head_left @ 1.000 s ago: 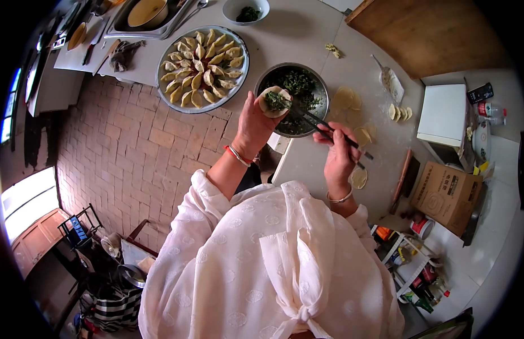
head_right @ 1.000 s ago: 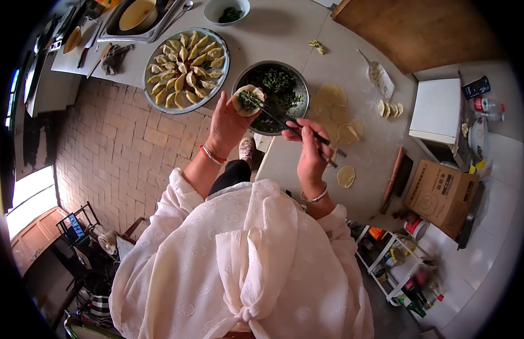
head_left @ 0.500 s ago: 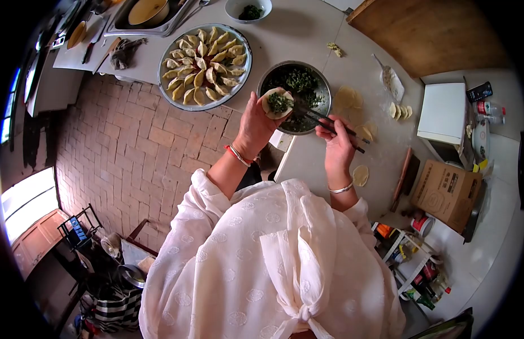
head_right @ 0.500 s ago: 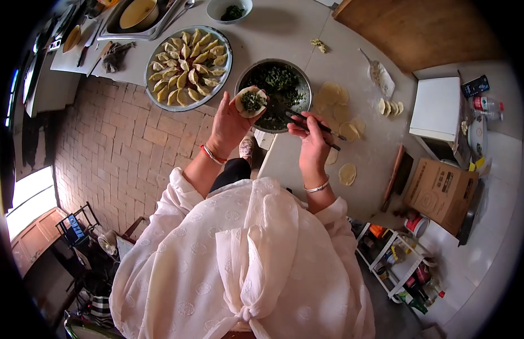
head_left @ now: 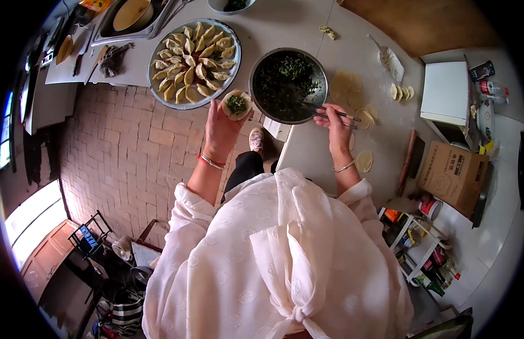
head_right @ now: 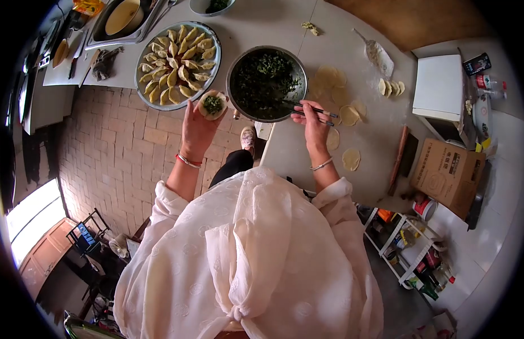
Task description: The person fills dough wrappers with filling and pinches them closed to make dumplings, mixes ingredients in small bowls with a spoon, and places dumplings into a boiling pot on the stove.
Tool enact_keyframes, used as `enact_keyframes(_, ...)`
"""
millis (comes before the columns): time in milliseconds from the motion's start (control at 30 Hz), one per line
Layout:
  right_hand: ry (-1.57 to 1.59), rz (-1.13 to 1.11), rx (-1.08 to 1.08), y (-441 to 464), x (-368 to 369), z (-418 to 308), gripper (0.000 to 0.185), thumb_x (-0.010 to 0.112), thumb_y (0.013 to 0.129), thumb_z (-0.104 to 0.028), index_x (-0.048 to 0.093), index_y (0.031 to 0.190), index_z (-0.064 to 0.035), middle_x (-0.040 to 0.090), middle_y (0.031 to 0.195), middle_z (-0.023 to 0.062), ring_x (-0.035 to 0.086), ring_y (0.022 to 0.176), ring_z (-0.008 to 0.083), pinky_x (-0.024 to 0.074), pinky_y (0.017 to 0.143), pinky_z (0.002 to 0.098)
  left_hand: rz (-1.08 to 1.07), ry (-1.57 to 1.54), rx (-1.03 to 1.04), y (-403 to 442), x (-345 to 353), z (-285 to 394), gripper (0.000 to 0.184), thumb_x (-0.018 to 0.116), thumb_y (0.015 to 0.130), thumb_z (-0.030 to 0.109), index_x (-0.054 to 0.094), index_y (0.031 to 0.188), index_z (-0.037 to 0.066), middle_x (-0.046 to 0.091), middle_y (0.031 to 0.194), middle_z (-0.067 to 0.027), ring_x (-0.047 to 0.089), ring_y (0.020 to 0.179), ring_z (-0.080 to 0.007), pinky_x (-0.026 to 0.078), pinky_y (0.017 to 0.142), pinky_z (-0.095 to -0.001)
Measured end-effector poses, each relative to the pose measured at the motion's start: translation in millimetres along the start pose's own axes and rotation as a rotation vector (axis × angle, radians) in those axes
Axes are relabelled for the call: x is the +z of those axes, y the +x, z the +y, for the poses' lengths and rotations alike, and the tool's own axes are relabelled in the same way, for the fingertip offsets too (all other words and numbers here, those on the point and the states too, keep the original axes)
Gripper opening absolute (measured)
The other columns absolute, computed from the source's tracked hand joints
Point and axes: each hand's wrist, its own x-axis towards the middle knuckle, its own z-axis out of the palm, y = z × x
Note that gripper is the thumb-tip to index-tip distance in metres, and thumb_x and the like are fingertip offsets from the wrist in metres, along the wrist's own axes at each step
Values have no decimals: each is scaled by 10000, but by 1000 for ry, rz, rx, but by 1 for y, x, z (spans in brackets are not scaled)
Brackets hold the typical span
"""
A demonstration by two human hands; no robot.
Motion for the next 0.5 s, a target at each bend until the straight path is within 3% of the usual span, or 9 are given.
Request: enact_keyframes(500, 363, 68, 207, 19, 21, 11, 205, 572, 951, -150, 645, 1032, 24, 698, 909, 174, 696, 720, 237, 579, 670, 307, 18, -71, -29, 5, 7, -10, 608, 328, 1030, 459, 430, 1370, -34, 489, 1385, -209, 437, 1322, -365, 348, 1132, -461)
